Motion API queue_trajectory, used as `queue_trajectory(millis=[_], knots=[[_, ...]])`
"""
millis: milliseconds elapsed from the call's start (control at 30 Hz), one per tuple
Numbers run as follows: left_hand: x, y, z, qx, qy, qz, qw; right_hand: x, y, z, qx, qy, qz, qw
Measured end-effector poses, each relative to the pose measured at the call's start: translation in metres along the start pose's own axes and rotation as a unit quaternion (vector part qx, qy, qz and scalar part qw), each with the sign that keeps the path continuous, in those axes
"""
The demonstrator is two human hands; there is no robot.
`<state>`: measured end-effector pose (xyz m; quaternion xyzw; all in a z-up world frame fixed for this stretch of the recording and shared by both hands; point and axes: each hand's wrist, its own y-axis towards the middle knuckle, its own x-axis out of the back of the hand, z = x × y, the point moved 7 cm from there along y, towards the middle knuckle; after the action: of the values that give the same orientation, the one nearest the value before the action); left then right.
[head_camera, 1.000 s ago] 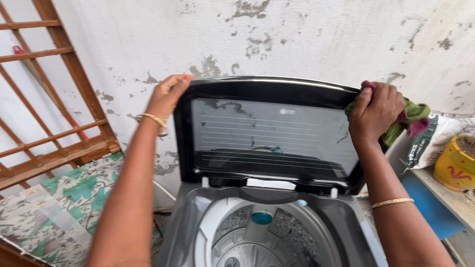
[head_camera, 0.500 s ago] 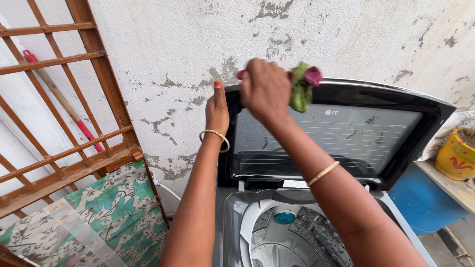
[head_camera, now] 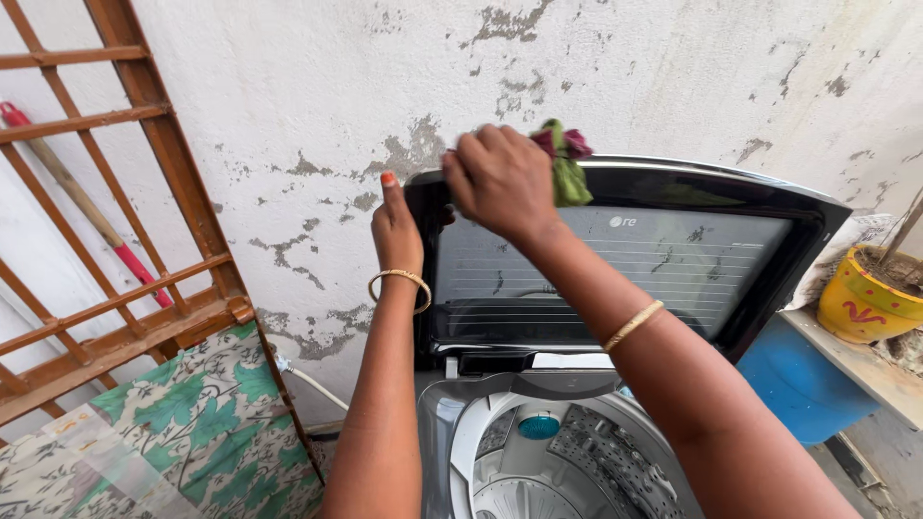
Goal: The person cleans the interior and exterior of a washing machine using a cloth, reaching inside the drum and then wiping down the lid and the top control panel.
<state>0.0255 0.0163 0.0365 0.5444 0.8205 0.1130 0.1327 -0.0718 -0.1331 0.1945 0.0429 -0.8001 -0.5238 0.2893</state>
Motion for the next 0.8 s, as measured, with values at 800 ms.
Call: queue_trajectory(millis=[800], knots=[[0.012, -0.009, -0.029, -0.084, 0.078, -0.035, 0.993, 0.117, -0.196, -0.331, -0.343, -0.103, 0.036, 0.933]])
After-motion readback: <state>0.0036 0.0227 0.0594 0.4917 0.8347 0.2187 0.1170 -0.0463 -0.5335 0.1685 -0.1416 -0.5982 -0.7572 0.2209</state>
